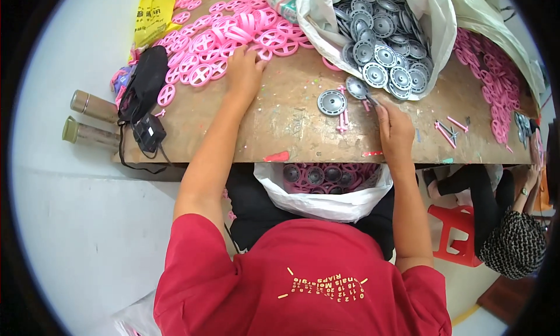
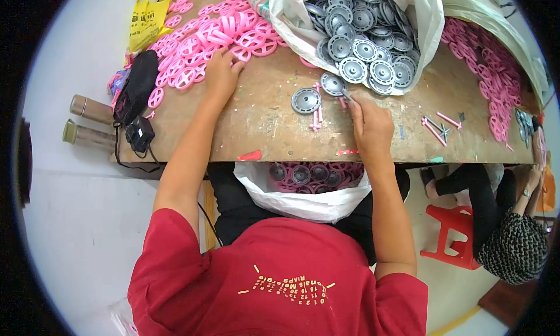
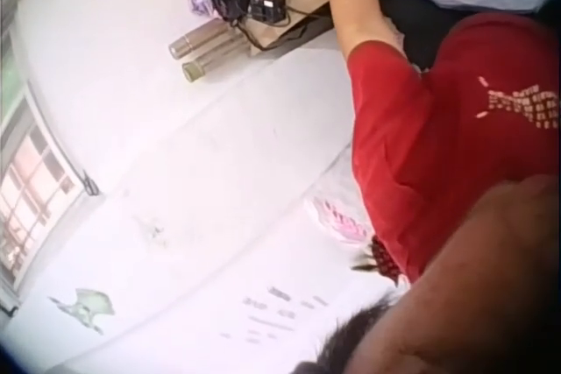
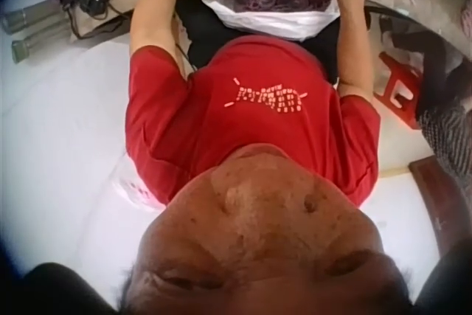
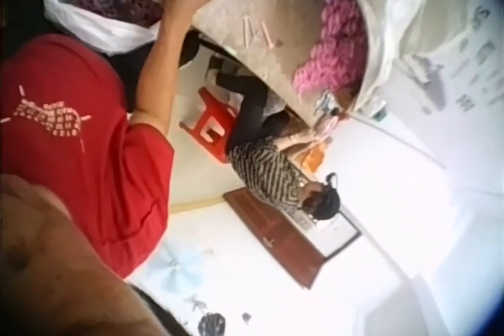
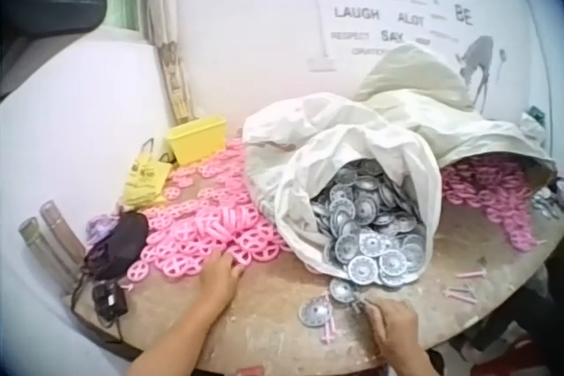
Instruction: Assembling small pink and silver plastic components into units at a workbench.
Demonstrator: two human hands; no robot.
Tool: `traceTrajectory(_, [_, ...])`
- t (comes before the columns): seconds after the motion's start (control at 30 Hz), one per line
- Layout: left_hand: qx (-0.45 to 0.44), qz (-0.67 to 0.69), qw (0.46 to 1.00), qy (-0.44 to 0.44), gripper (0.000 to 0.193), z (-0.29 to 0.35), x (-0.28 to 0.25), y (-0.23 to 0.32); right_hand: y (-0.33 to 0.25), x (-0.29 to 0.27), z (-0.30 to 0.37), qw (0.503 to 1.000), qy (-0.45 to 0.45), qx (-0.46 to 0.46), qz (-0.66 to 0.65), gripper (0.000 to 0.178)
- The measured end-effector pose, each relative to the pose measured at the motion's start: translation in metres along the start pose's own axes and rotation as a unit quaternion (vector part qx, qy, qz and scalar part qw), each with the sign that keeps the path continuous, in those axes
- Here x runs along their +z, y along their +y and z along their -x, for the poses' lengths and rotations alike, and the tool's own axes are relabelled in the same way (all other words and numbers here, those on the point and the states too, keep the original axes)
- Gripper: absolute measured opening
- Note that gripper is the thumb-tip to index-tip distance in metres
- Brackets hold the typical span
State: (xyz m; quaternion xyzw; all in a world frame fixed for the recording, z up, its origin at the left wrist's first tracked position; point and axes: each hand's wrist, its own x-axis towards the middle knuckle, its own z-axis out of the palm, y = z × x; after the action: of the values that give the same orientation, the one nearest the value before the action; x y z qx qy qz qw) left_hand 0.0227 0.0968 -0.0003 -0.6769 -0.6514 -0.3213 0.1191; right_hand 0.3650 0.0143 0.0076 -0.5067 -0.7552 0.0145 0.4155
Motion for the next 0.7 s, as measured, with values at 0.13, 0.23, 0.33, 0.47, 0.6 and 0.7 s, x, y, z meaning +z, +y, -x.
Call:
traceTrajectory(0.13, [0.008, -0.013, 1.0, -0.012, 0.033, 0.011, -0.007, 0.012, 0.006, -0.001, 0.003, 0.993, -0.006, 0.107, -0.045, 0.017])
traceTrajectory(0.23, [-0.133, 0.073, 0.98, -0.129, 0.041, 0.011, -0.027, 0.027, 0.006, -0.002, 0.001, 0.983, 0.018, 0.131, -0.128, 0.016])
traceTrajectory(0.33, [-0.107, 0.133, 0.982, -0.082, 0.046, 0.019, -0.028, 0.017, -0.002, -0.006, -0.001, 0.973, 0.009, 0.158, -0.168, 0.015])
traceTrajectory(0.47, [-0.189, 0.348, 0.888, -0.233, 0.036, 0.027, -0.051, 0.04, -0.023, -0.009, 0.006, 0.911, -0.002, 0.204, -0.359, 0.019])
traceTrajectory(0.6, [-0.264, 0.513, 0.785, -0.228, 0.029, 0.062, -0.066, 0.108, -0.064, -0.012, 0.004, 0.834, -0.055, 0.224, -0.501, 0.028])
traceTrajectory(0.7, [-0.294, 0.645, 0.681, -0.184, 0.031, 0.083, -0.066, 0.152, -0.064, -0.006, 0.006, 0.849, -0.053, 0.211, -0.481, 0.028])
